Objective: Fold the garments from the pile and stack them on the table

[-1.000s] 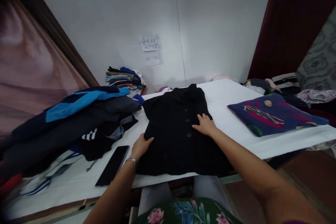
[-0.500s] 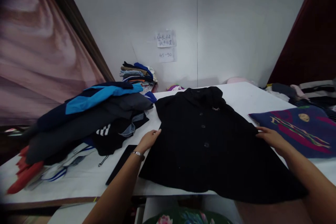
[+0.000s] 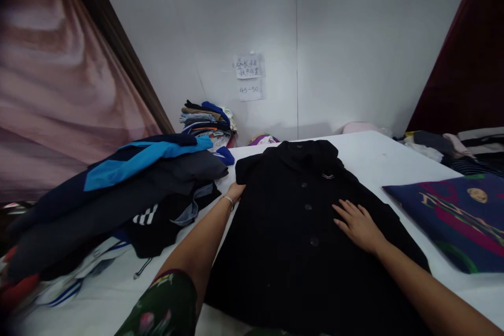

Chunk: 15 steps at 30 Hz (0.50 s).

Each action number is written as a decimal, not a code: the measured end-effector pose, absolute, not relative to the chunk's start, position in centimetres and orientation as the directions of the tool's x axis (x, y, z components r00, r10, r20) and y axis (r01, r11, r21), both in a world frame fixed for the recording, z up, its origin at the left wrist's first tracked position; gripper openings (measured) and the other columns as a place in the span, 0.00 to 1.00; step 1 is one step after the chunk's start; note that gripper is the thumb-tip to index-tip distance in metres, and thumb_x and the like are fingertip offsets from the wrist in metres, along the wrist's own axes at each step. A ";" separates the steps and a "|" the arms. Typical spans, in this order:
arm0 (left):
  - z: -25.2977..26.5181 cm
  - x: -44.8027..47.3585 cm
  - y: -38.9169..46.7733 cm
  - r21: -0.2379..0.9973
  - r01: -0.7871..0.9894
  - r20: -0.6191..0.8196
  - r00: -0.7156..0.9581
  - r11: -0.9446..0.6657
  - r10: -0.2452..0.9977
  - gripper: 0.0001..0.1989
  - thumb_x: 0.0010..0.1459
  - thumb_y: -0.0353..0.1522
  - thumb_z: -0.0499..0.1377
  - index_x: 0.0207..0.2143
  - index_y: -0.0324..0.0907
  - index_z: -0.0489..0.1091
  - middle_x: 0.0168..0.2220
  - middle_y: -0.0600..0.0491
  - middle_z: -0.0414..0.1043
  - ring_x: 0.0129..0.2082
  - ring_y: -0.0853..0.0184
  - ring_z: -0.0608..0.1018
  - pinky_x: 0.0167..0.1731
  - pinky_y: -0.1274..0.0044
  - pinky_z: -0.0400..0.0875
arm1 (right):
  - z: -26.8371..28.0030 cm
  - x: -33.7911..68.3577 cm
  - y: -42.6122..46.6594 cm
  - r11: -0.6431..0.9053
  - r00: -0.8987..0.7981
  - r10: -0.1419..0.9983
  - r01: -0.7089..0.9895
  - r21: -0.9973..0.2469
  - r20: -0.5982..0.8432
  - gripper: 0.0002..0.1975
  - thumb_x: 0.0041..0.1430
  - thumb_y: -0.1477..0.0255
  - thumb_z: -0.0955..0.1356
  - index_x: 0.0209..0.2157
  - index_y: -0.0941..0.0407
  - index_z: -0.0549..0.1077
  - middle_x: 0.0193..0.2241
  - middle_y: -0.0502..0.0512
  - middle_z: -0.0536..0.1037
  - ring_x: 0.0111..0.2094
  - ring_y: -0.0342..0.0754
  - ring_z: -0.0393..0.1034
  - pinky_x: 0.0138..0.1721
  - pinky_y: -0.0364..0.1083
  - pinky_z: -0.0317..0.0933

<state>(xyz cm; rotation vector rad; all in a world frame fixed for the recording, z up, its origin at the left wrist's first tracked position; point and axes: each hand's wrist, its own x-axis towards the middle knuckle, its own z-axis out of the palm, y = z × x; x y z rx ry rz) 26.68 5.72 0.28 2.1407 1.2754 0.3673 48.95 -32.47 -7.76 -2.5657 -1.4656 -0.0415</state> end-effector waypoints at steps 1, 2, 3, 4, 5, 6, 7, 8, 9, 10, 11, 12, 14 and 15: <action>1.1 26.9 6.1 0.608 0.702 -0.045 0.497 -0.371 0.867 0.15 0.54 0.34 0.61 0.43 0.39 0.75 0.39 0.45 0.79 0.37 0.59 0.80 0.34 0.76 0.72 | -8.4 48.9 -32.6 -0.495 0.510 0.848 0.859 -0.131 0.145 0.32 0.62 0.50 0.56 0.60 0.52 0.66 0.63 0.61 0.61 0.65 0.60 0.51 0.63 0.64 0.45; 2.3 27.2 6.6 0.585 0.707 -0.013 0.498 -0.398 0.867 0.14 0.53 0.33 0.61 0.43 0.40 0.75 0.40 0.45 0.79 0.41 0.58 0.79 0.37 0.74 0.72 | -8.8 48.9 -32.7 -0.488 0.503 0.848 0.864 -0.124 0.166 0.32 0.63 0.50 0.55 0.60 0.52 0.66 0.63 0.60 0.61 0.65 0.60 0.51 0.63 0.64 0.45; 3.8 27.4 7.2 0.565 0.708 0.022 0.500 -0.423 0.866 0.14 0.53 0.32 0.60 0.44 0.42 0.75 0.43 0.45 0.78 0.45 0.57 0.78 0.41 0.73 0.71 | -9.1 49.0 -32.8 -0.482 0.497 0.850 0.868 -0.121 0.175 0.32 0.63 0.50 0.55 0.60 0.52 0.67 0.63 0.60 0.61 0.65 0.59 0.52 0.63 0.64 0.45; 5.7 27.7 7.9 0.533 0.710 0.070 0.505 -0.460 0.860 0.16 0.54 0.31 0.59 0.46 0.45 0.74 0.45 0.46 0.77 0.48 0.56 0.76 0.44 0.71 0.69 | -9.2 49.0 -32.9 -0.477 0.492 0.852 0.871 -0.120 0.181 0.32 0.63 0.50 0.55 0.60 0.52 0.67 0.63 0.60 0.61 0.65 0.59 0.52 0.63 0.63 0.45; 7.8 28.0 8.8 0.504 0.710 0.117 0.507 -0.491 0.854 0.17 0.55 0.31 0.58 0.47 0.47 0.73 0.48 0.46 0.75 0.51 0.55 0.74 0.47 0.69 0.67 | -9.2 49.1 -33.0 -0.472 0.487 0.853 0.873 -0.119 0.186 0.32 0.63 0.49 0.55 0.59 0.52 0.67 0.63 0.60 0.62 0.64 0.59 0.52 0.63 0.63 0.46; 10.0 28.3 9.7 0.460 0.715 0.171 0.510 -0.526 0.843 0.17 0.55 0.30 0.57 0.48 0.48 0.73 0.49 0.46 0.74 0.53 0.54 0.72 0.49 0.68 0.66 | -9.2 49.2 -33.1 -0.471 0.485 0.853 0.875 -0.116 0.192 0.32 0.63 0.49 0.55 0.59 0.52 0.67 0.63 0.60 0.62 0.64 0.59 0.53 0.63 0.63 0.46; 12.2 28.6 10.7 0.322 0.726 0.287 0.537 -0.607 0.794 0.17 0.56 0.29 0.55 0.48 0.47 0.72 0.49 0.45 0.73 0.52 0.54 0.72 0.48 0.67 0.66 | -9.2 49.2 -33.1 -0.471 0.484 0.853 0.875 -0.114 0.197 0.32 0.63 0.49 0.55 0.59 0.51 0.67 0.63 0.60 0.62 0.64 0.60 0.53 0.63 0.63 0.46; 14.1 28.9 11.6 0.190 0.738 0.359 0.562 -0.648 0.745 0.17 0.58 0.29 0.53 0.48 0.46 0.72 0.49 0.44 0.72 0.51 0.54 0.73 0.48 0.66 0.66 | -9.2 49.2 -33.1 -0.471 0.484 0.851 0.875 -0.111 0.202 0.32 0.63 0.49 0.55 0.59 0.51 0.68 0.63 0.60 0.62 0.64 0.60 0.53 0.62 0.63 0.47; 15.7 29.2 12.5 0.093 0.746 0.416 0.573 -0.660 0.706 0.18 0.59 0.28 0.50 0.49 0.45 0.71 0.49 0.42 0.71 0.51 0.53 0.72 0.47 0.65 0.65 | -9.2 49.2 -33.1 -0.471 0.484 0.851 0.875 -0.108 0.207 0.32 0.63 0.49 0.55 0.59 0.51 0.68 0.63 0.60 0.62 0.64 0.59 0.53 0.62 0.63 0.47; 16.7 29.5 13.2 0.017 0.745 0.461 0.587 -0.667 0.666 0.18 0.61 0.28 0.47 0.49 0.43 0.71 0.51 0.41 0.69 0.51 0.53 0.71 0.48 0.64 0.65 | -9.2 49.1 -33.1 -0.471 0.483 0.850 0.876 -0.106 0.211 0.32 0.63 0.49 0.55 0.59 0.51 0.68 0.63 0.60 0.63 0.64 0.59 0.53 0.62 0.63 0.47; 17.2 29.7 13.8 -0.038 0.737 0.483 0.604 -0.675 0.633 0.20 0.63 0.28 0.44 0.51 0.42 0.70 0.53 0.39 0.67 0.53 0.52 0.69 0.49 0.62 0.63 | -9.3 49.1 -33.1 -0.470 0.481 0.850 0.876 -0.104 0.213 0.32 0.63 0.49 0.55 0.59 0.51 0.68 0.63 0.60 0.63 0.64 0.59 0.54 0.62 0.62 0.48; 17.0 29.8 14.2 -0.072 0.726 0.486 0.624 -0.684 0.612 0.21 0.64 0.27 0.42 0.52 0.41 0.69 0.54 0.38 0.65 0.56 0.52 0.67 0.51 0.61 0.61 | -9.3 49.1 -33.1 -0.469 0.480 0.850 0.877 -0.103 0.216 0.32 0.63 0.49 0.55 0.59 0.51 0.67 0.63 0.60 0.63 0.64 0.59 0.54 0.62 0.62 0.48; 15.0 29.9 14.5 -0.094 0.702 0.422 0.671 -0.706 0.610 0.21 0.64 0.27 0.42 0.51 0.38 0.70 0.55 0.36 0.64 0.58 0.52 0.63 0.54 0.57 0.56 | -9.2 48.9 -33.1 -0.471 0.481 0.849 0.877 -0.100 0.217 0.32 0.63 0.49 0.55 0.59 0.51 0.67 0.63 0.60 0.62 0.64 0.58 0.54 0.62 0.62 0.47; 13.5 29.9 14.5 -0.082 0.694 0.368 0.688 -0.715 0.626 0.20 0.63 0.27 0.43 0.50 0.36 0.71 0.54 0.36 0.65 0.58 0.51 0.62 0.55 0.56 0.54 | -9.2 48.9 -33.1 -0.473 0.484 0.849 0.875 -0.100 0.214 0.31 0.64 0.49 0.55 0.59 0.51 0.67 0.63 0.60 0.62 0.64 0.58 0.53 0.62 0.62 0.47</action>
